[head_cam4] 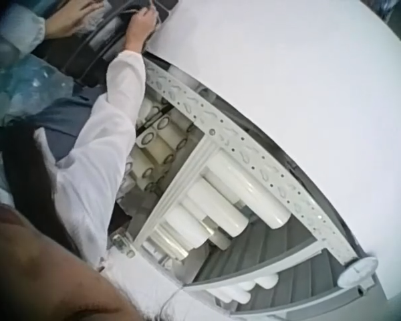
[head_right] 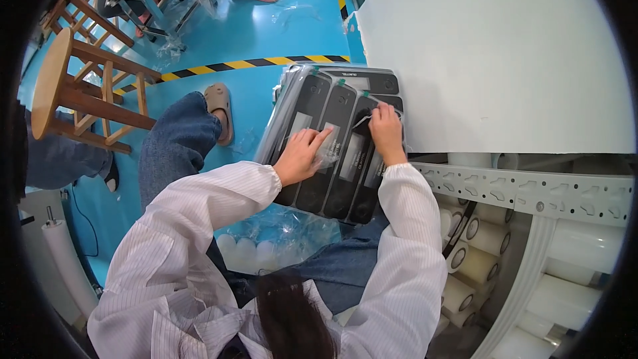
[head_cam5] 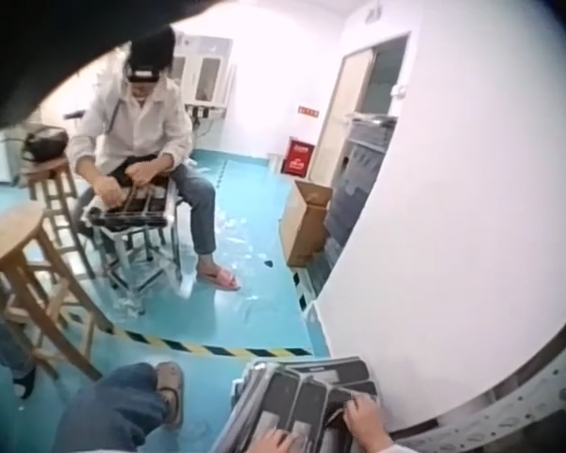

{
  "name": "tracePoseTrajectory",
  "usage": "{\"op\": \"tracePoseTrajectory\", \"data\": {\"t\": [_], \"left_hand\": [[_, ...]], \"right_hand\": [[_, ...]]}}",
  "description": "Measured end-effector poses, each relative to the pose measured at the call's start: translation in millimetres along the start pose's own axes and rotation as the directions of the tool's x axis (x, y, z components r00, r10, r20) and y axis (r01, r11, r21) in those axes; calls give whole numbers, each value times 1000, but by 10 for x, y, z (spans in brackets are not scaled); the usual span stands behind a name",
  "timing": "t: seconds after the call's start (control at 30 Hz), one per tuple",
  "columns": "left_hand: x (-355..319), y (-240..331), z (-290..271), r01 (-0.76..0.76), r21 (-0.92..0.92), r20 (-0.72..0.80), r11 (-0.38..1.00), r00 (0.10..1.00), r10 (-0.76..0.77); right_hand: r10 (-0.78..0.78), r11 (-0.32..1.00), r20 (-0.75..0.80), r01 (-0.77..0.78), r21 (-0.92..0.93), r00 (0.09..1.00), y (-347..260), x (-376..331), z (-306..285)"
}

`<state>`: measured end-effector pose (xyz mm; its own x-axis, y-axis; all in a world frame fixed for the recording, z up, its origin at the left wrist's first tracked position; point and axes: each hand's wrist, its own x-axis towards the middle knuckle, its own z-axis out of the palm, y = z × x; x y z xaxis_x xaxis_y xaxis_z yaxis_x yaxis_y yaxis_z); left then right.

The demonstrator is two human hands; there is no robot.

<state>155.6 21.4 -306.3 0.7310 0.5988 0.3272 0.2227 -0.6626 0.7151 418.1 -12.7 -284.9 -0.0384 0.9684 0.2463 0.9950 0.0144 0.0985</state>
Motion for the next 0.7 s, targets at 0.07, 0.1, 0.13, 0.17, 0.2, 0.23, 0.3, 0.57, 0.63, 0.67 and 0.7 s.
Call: {"op": "tracePoseTrajectory", "data": {"t": [0.07,0.1,0.13,0.17,0.2,0.23,0.3,0.57,0.63,0.67,0.7], "left_hand": [[26,-4,-7,32,-30,-33,999,999,-33],[27,1,2,58,-67,-63,996,996,-62],[10,-21,4,58,-81,-52,995,997,-63],[40,-40,0,41,-104,-45,994,998,-46],[19,-106,11,68,-75,7,995,998,-67],[-33,-150,26,68,-70,13,995,998,-67],[-47,-172,19,8,-118,-1,993,1000,-8],[-79,-120,15,-68,-49,31,996,997,70],[-67,-93,15,-102,-32,38,994,994,103],[-83,-97,-2,-96,-24,38,995,995,97],[-102,-90,-13,-98,0,14,995,995,98]], "right_hand": [[53,972,-12,-49,231,999,-547,-83,-105],[-32,887,173,-52,459,984,-830,-141,-282],[-162,735,37,95,672,986,-1195,-89,-556],[-223,712,213,9,702,951,-1200,-155,-661],[-61,589,305,-212,779,951,-1035,-154,-642],[80,414,414,-408,814,907,-743,-144,-576],[519,382,232,-466,798,823,-182,-151,-355],[138,989,-12,-137,51,990,637,-388,47],[152,988,55,-152,11,987,660,-368,47],[147,989,53,-148,19,988,593,-330,32],[138,990,30,-138,-11,990,518,-328,-1]]}}
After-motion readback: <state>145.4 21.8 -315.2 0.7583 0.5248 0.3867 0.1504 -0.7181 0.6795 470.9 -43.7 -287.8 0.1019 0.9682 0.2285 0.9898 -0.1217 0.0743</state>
